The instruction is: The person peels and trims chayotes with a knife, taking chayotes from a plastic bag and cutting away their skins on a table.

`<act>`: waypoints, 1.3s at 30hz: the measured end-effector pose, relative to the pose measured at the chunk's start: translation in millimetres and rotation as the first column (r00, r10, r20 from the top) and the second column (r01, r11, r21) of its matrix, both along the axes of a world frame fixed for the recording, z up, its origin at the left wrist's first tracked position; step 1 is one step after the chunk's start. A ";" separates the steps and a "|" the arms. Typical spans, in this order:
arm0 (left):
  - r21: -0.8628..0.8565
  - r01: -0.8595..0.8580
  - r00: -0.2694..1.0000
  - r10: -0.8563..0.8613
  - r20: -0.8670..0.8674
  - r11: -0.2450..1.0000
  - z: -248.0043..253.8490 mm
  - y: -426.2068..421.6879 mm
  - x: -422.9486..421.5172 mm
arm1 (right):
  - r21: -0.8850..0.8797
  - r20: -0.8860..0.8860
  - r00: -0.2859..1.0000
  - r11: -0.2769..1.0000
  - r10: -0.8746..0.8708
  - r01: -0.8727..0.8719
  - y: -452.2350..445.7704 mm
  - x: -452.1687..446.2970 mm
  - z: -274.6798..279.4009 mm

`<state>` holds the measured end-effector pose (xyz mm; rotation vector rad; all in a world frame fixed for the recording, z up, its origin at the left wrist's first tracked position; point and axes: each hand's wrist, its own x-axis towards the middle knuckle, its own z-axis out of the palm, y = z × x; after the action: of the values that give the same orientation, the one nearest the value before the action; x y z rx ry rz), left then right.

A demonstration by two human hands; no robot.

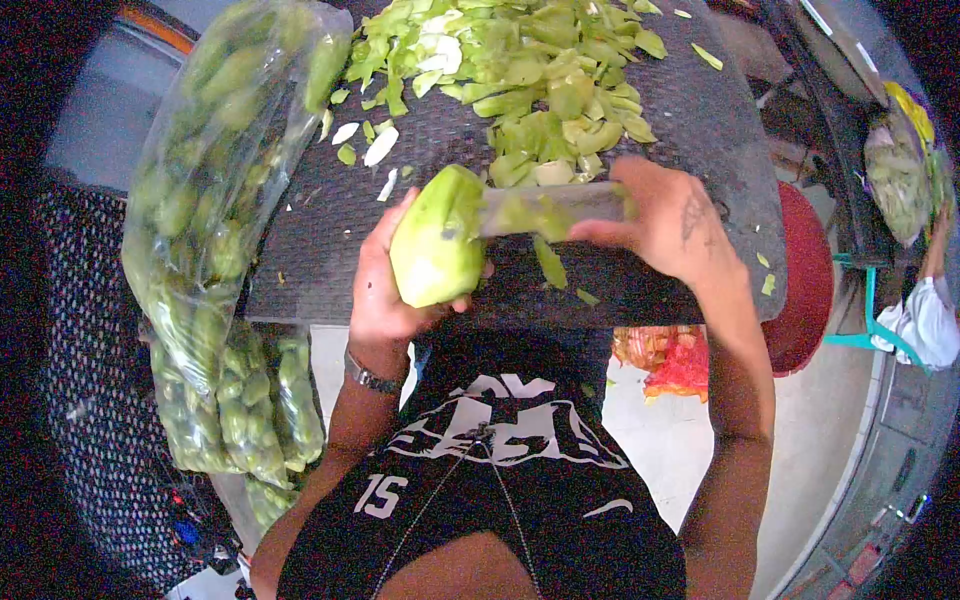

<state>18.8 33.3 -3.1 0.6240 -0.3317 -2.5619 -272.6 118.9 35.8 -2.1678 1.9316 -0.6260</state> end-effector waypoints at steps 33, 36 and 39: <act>0.018 -0.158 0.986 0.157 0.059 0.987 -0.6 8.5 -12.3 | 0.338 0.239 0.837 0.850 -0.492 0.403 -16.5 8.2 -11.1; -0.048 -0.275 0.952 0.279 0.123 0.960 -0.3 7.3 -19.1 | 0.341 0.318 0.836 0.877 -0.447 0.339 -4.5 30.7 -11.6; -0.171 -0.335 0.920 0.361 0.151 0.927 -9.1 9.0 -20.1 | 0.379 0.300 0.892 0.900 -0.339 0.214 5.5 72.1 15.2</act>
<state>-1.3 42.4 -12.3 0.7860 -0.4187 -2.1263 -200.5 124.4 50.9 -1.4636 1.9854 -0.6275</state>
